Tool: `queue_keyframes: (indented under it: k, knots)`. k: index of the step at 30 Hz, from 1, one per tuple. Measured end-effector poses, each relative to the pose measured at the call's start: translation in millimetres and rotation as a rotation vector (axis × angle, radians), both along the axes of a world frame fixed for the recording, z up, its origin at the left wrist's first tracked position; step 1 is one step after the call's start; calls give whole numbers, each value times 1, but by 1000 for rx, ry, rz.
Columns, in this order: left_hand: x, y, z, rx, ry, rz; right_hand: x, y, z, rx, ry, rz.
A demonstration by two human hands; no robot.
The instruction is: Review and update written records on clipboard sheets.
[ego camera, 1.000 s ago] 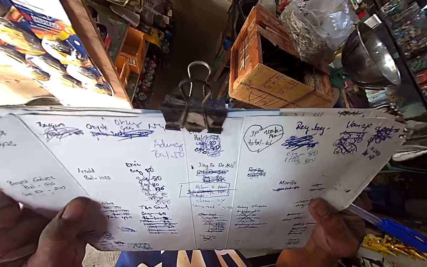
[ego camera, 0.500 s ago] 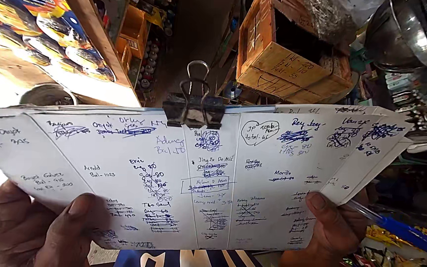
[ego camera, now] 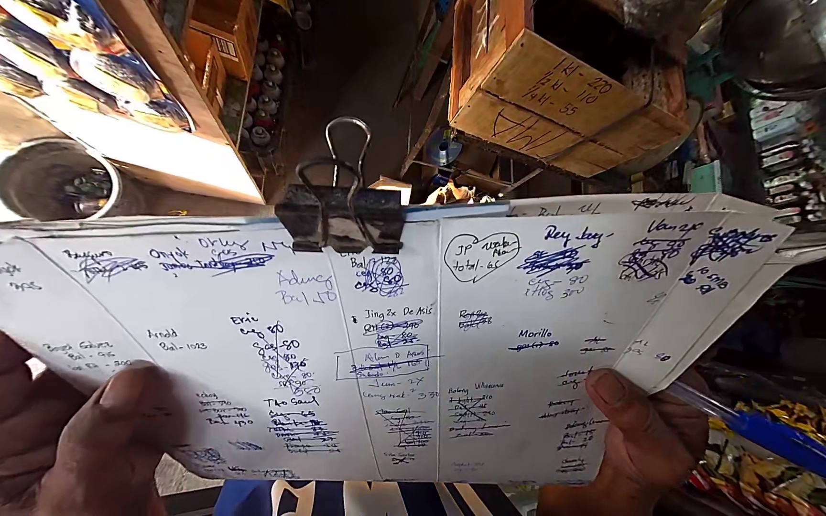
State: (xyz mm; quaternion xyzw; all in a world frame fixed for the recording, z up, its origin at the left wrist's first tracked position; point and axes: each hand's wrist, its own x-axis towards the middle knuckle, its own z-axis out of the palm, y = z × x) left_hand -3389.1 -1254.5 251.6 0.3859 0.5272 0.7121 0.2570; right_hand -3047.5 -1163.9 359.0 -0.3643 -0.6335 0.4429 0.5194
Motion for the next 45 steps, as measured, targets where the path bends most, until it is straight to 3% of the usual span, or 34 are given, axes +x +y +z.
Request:
queue_keyframes:
  k: [5,11,15,18,23,28,32,37,42,45]
  knots:
    - [-10,-2,-1,-57,-13,24,1,-5,-6,-82,34,30]
    - [-55,26,17,-127,191,-225,5,-11,-14,-126,34,48]
    - [-84,36,25,-211,437,-417,9,-11,-22,-133,19,44]
    - [-86,47,53,-336,673,-502,13,-10,-30,-175,30,38]
    - [-61,57,76,-480,781,-453,15,-10,-38,-206,32,25]
    - [-64,85,59,-272,1043,-603,11,-7,-40,-201,34,34]
    - [-14,103,82,-287,950,-611,8,-2,-42,-179,29,76]
    - [4,109,65,-242,712,-658,11,3,-46,-166,-5,60]
    - [9,111,67,-243,754,-660,30,22,-43,54,-249,-75]
    - [9,113,66,-233,787,-657,36,28,-21,240,-310,-232]
